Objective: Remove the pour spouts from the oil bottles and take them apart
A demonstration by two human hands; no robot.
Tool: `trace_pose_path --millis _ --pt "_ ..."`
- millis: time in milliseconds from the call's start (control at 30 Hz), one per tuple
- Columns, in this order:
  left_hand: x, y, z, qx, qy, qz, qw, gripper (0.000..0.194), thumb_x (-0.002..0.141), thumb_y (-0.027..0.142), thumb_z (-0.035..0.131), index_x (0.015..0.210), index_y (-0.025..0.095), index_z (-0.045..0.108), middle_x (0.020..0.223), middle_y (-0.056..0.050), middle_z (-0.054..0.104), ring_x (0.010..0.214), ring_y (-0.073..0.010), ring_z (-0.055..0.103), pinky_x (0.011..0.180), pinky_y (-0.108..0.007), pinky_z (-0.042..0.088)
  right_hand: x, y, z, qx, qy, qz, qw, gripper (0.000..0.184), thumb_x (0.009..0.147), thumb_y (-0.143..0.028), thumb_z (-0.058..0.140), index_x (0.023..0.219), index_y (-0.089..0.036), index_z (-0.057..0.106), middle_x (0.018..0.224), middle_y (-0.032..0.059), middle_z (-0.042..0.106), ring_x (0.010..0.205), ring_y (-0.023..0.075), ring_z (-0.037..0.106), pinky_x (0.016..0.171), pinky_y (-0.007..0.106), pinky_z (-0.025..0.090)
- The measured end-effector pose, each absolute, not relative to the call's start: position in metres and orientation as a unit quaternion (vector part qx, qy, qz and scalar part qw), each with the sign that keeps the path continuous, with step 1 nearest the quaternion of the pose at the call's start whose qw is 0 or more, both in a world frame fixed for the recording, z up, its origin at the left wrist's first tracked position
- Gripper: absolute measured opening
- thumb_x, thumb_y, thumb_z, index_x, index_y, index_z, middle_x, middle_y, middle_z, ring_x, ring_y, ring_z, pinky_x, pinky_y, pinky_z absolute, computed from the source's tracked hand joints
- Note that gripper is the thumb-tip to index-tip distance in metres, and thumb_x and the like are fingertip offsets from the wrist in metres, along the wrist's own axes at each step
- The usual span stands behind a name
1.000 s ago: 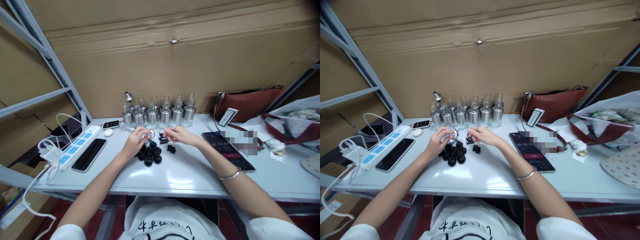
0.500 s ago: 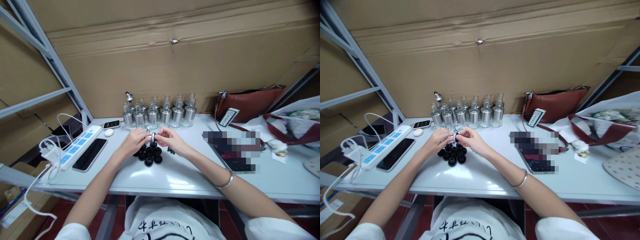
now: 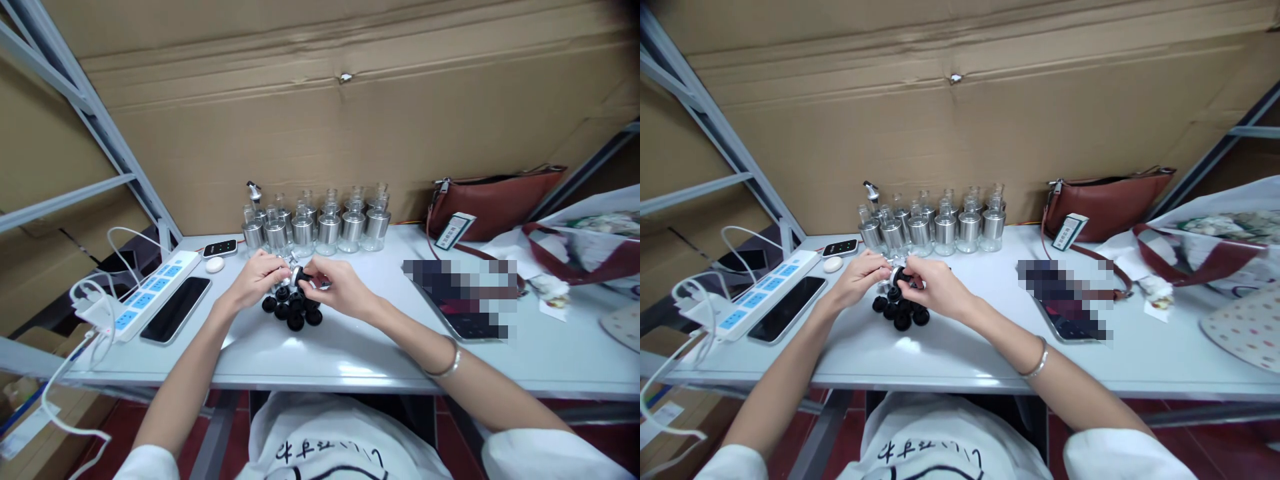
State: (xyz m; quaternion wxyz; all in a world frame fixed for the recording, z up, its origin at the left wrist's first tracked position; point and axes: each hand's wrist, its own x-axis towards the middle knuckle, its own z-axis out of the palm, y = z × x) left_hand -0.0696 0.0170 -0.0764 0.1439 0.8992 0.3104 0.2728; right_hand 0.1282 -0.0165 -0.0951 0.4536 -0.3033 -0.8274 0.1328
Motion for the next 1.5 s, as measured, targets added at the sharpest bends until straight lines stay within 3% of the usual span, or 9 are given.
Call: trace_pose_path --millis 200,467,600,667,733,833,1000,1200,1500 --pt "-0.075 0.017 -0.077 0.871 0.329 0.291 0.219 0.047 0.089 0.049 0.032 0.055 0.017 0.036 0.054 0.002 0.038 0.061 -0.0135 0.034 0.065 -0.028 0.029 0.13 -0.017 -0.088 -0.215 -0.888 -0.132 0.385 0.02 0.089 -0.014 0.041 0.069 -0.019 0.044 0.064 0.0014 0.051 0.059 0.0118 0.044 0.054 0.022 0.036" --pt "-0.072 0.022 -0.08 0.827 0.353 0.331 0.288 0.052 0.084 0.053 0.037 0.046 0.018 0.033 0.047 0.001 0.034 0.057 -0.0133 0.031 0.058 -0.027 0.028 0.134 -0.011 -0.087 -0.181 -0.892 -0.253 0.328 0.023 0.093 -0.01 0.035 0.079 -0.018 0.052 0.074 0.0047 0.058 0.065 0.0132 0.048 0.058 0.025 0.04" --pt "-0.081 0.032 -0.079 0.773 0.374 0.377 0.346 0.056 0.079 0.06 0.044 0.043 0.02 0.028 0.044 0.003 0.026 0.048 -0.0107 0.026 0.049 -0.026 0.025 0.141 -0.011 -0.084 -0.163 -0.882 -0.255 0.362 0.02 0.09 -0.008 0.039 0.078 -0.019 0.05 0.083 0.0063 0.061 0.069 0.0134 0.05 0.061 0.026 0.044" --pt "-0.089 0.041 -0.08 0.705 0.404 0.466 0.351 0.057 0.078 0.064 0.042 0.047 0.021 0.023 0.045 0.005 0.02 0.044 -0.0091 0.02 0.045 -0.025 0.021 0.147 -0.009 -0.082 -0.168 -0.863 -0.234 0.415 0.016 0.088 -0.008 0.044 0.08 -0.02 0.049 0.09 0.0079 0.062 0.075 0.0144 0.053 0.064 0.027 0.046" --pt "-0.094 0.05 -0.084 0.675 0.422 0.53 0.294 0.053 0.082 0.062 0.037 0.051 0.02 0.028 0.049 0.004 0.028 0.046 -0.0096 0.027 0.047 -0.024 0.025 0.154 -0.005 -0.081 -0.192 -0.835 -0.205 0.473 0.011 0.086 -0.009 0.049 0.085 -0.02 0.049 0.093 0.0095 0.061 0.079 0.0156 0.055 0.066 0.029 0.049" --pt "-0.093 0.059 -0.097 0.738 0.441 0.468 0.205 0.039 0.087 0.049 0.036 0.063 0.019 0.042 0.062 0.001 0.045 0.061 -0.0127 0.043 0.06 -0.025 0.035 0.16 0.002 -0.085 -0.228 -0.815 -0.174 0.504 0.011 0.085 -0.01 0.051 0.092 -0.019 0.05 0.092 0.0104 0.06 0.083 0.0175 0.057 0.069 0.031 0.051" --pt "-0.089 0.069 -0.123 0.761 0.482 0.396 0.177 0.02 0.088 0.037 0.038 0.088 0.02 0.047 0.083 -0.001 0.055 0.079 -0.0165 0.051 0.077 -0.028 0.039 0.164 0.009 -0.097 -0.274 -0.828 -0.134 0.47 0.011 0.086 -0.01 0.047 0.092 -0.018 0.053 0.094 0.0111 0.061 0.088 0.0192 0.059 0.073 0.032 0.051" --pt "-0.093 0.072 -0.131 0.733 0.504 0.424 0.173 0.014 0.089 0.034 0.039 0.095 0.023 0.043 0.095 -0.003 0.055 0.092 -0.0193 0.051 0.089 -0.034 0.036 0.163 0.007 -0.104 -0.284 -0.851 -0.105 0.429 0.012 0.087 -0.012 0.045 0.092 -0.017 0.055 0.095 0.0118 0.062 0.089 0.02 0.057 0.077 0.034 0.049" --pt "-0.085 0.072 -0.145 0.773 0.515 0.345 0.138 0.023 0.088 0.034 0.042 0.108 0.023 0.044 0.117 -0.007 0.053 0.115 -0.0245 0.046 0.099 -0.045 0.028 0.162 0.006 -0.105 -0.309 -0.872 -0.089 0.368 0.012 0.09 -0.019 0.047 0.095 -0.015 0.057 0.096 0.0105 0.066 0.087 0.0205 0.056 0.075 0.034 0.043"
